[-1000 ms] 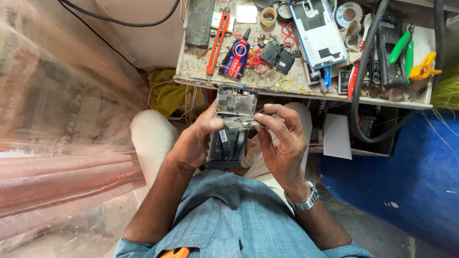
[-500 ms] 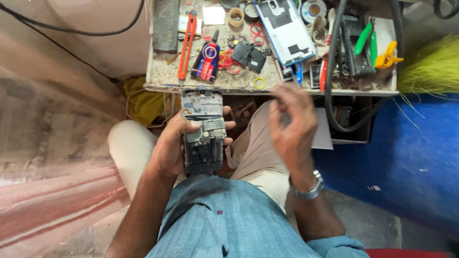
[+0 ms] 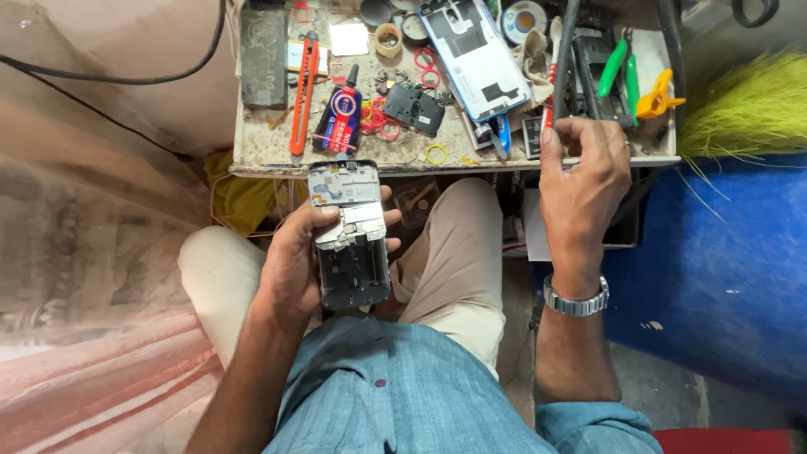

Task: The person disassembles a phone, removing components and using a small tool to scrape or clean internal parts.

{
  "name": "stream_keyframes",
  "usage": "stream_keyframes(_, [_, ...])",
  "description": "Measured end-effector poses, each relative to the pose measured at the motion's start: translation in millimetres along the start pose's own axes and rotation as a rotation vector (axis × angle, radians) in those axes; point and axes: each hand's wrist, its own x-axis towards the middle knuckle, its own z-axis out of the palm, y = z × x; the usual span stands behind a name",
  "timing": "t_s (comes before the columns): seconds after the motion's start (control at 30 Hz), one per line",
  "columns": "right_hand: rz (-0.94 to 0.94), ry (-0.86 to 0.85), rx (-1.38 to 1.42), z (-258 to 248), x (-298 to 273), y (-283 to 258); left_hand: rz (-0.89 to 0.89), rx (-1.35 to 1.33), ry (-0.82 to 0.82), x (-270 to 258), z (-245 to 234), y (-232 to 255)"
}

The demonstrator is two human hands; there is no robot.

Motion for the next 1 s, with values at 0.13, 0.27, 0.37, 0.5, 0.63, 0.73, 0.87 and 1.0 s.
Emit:
stream_keyframes(0.13, [-0.136,-0.020,0.093,5.1,0.8,-23.0,0.041,0.017,-0.026,-3.8,-4.6,3.7])
stream_keyframes(0.27, [-0.220,-0.125,0.209,17.7,7.3,-52.9,0.107,0.080,-0.017,-11.9,-9.2,14.1])
stream_keyframes(0.37, [-0.204,-0.113,0.191,21.5,18.5,-65.4,0.148,0.119,-0.008,-19.4,-12.0,19.3])
stream_keyframes(0.5, [-0.287,-0.184,0.321,38.7,32.3,-83.5,0.186,0.155,0.033,-28.8,-15.2,20.2])
stream_keyframes(0.63, [-0.694,-0.235,0.287,83.5,40.8,-120.5,0.147,0.146,0.020,-34.1,-17.2,18.3])
stream_keyframes(0.73, [-0.861,-0.344,0.167,105.2,45.9,-144.4,0.138,0.148,0.002,-42.7,-18.9,18.0])
stream_keyframes(0.87, [-0.981,-0.433,0.024,114.1,53.7,-161.0,0.119,0.164,0.025,-52.6,-23.2,22.3])
stream_keyframes(1.0, [-1.100,-0.329,-0.064,117.2,59.0,-165.0,0.073,0.195,0.027,-57.8,-28.7,28.7])
